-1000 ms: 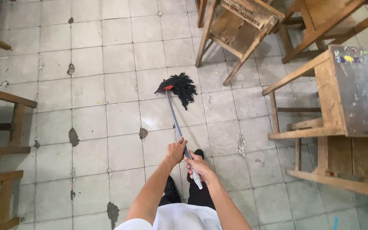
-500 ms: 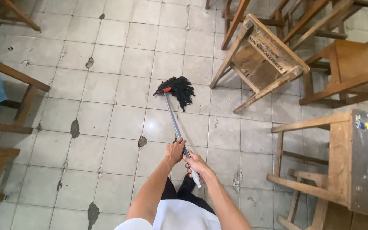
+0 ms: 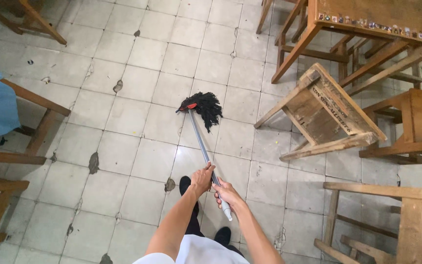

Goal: The person mops a tiled floor with a black string mop, moving back and forth across the room and around wooden stools and tables. The camera follows the mop head as it covers different sections of the floor.

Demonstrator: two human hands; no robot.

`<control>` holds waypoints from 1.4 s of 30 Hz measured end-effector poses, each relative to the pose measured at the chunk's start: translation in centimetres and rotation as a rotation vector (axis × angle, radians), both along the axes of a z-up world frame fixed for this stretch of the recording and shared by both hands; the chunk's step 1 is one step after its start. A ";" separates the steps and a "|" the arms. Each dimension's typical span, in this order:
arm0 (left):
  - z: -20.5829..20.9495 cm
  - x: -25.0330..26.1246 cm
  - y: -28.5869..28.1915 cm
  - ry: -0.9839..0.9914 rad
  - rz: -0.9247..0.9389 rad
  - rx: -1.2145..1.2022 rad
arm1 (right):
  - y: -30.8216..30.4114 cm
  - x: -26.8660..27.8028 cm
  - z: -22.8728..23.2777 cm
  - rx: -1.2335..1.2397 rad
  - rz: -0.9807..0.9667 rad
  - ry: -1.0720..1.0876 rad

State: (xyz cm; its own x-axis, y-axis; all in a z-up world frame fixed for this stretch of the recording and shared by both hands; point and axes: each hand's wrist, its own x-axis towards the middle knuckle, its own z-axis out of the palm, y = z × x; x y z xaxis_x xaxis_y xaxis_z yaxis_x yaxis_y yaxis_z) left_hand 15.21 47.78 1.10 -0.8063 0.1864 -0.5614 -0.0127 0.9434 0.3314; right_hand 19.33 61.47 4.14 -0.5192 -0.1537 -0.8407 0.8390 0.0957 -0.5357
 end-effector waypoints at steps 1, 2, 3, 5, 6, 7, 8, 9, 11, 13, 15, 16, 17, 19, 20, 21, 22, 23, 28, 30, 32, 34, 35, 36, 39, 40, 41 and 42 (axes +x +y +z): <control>-0.3 -1.7 -1.1 -0.001 -0.002 -0.003 | -1.2 -1.7 0.4 -0.003 -0.002 -0.001; -0.7 -3.4 -2.2 0.004 0.014 0.008 | -2.4 -3.4 0.8 -0.002 -0.006 0.003; -1.0 -4.9 -3.2 0.007 0.024 0.020 | -3.6 -4.9 1.3 0.000 -0.015 0.004; -1.5 -7.9 -5.9 -0.003 0.023 0.017 | -6.2 -7.7 1.7 0.001 -0.030 0.002; -1.8 -9.7 -7.2 -0.011 0.029 0.016 | -7.4 -9.3 1.9 0.003 -0.037 0.004; -1.7 -11.4 -8.2 -0.009 0.025 0.018 | -8.4 -11.1 2.0 0.005 -0.041 0.005; -1.6 -13.0 -9.1 -0.011 0.028 0.032 | -9.3 -12.7 1.9 0.004 -0.051 0.006; -1.6 -14.0 -10.1 -0.019 0.033 0.046 | -10.3 -13.7 1.8 0.003 -0.059 0.000; -1.8 -16.6 -11.5 -0.024 0.043 0.051 | -11.8 -16.4 1.4 0.012 -0.067 0.005; -1.2 -18.8 -12.6 -0.020 0.058 0.054 | -13.2 -18.8 1.4 0.019 -0.069 0.017; 0.3 -20.7 -13.7 -0.034 0.086 0.080 | -14.6 -20.9 2.0 0.025 -0.075 0.004; 1.1 -21.8 -14.3 -0.032 0.090 0.079 | -15.1 -22.2 1.1 0.024 -0.071 0.006; 1.8 -22.7 -14.8 -0.032 0.091 0.090 | -15.5 -23.3 0.1 0.025 -0.087 0.001; 1.3 -24.8 -15.7 -0.031 0.096 0.098 | -16.4 -25.7 -1.2 0.022 -0.098 -0.003; 0.2 -25.9 -16.0 -0.030 0.106 0.104 | -17.0 -27.0 -1.3 0.026 -0.109 -0.011; -0.9 -27.3 -16.4 -0.024 0.115 0.111 | -17.6 -28.5 -1.5 0.031 -0.120 -0.015; -1.1 -29.3 -17.1 -0.018 0.121 0.108 | -18.3 -30.5 -2.0 0.027 -0.114 -0.010; -1.4 -30.8 -17.6 -0.017 0.128 0.124 | -18.8 -32.0 -2.5 0.031 -0.123 -0.016; -2.4 -40.5 -19.8 0.018 0.131 0.096 | -21.6 -41.6 0.4 0.039 -0.129 0.004; -1.2 -43.5 -20.1 0.000 0.146 0.139 | -21.7 -44.9 -0.1 0.031 -0.147 -0.011; -2.2 -47.8 -20.7 0.007 0.155 0.134 | -22.3 -49.1 -1.5 0.019 -0.151 0.002; -2.2 -51.7 -20.7 0.004 0.160 0.137 | -22.4 -53.0 -1.9 0.016 -0.160 0.006; -1.7 -53.3 -20.8 0.016 0.144 0.127 | -22.6 -54.6 -1.6 0.021 -0.152 0.006; -1.3 -54.8 -21.0 0.029 0.127 0.117 | -22.8 -56.3 -1.4 0.026 -0.144 0.006; -1.8 -59.0 -21.6 0.032 0.145 0.117 | -23.4 -60.5 -0.4 0.032 -0.140 -0.010; -2.2 -60.4 -22.0 0.032 0.145 0.120 | -23.5 -61.8 -0.3 0.035 -0.140 -0.010; -2.6 -61.7 -22.2 0.021 0.138 0.150 | -23.5 -62.9 -0.2 0.041 -0.135 0.000; -3.0 -62.9 -22.5 0.009 0.130 0.179 | -23.6 -64.0 -0.1 0.047 -0.130 0.009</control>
State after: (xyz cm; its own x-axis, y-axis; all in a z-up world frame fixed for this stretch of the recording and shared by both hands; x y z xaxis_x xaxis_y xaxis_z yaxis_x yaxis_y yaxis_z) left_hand -47.70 25.26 -1.89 -0.8351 0.1766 -0.5210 -0.1265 0.8601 0.4943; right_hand -44.70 37.86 4.03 -0.5401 -0.0449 -0.8404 0.8409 0.0116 -0.5411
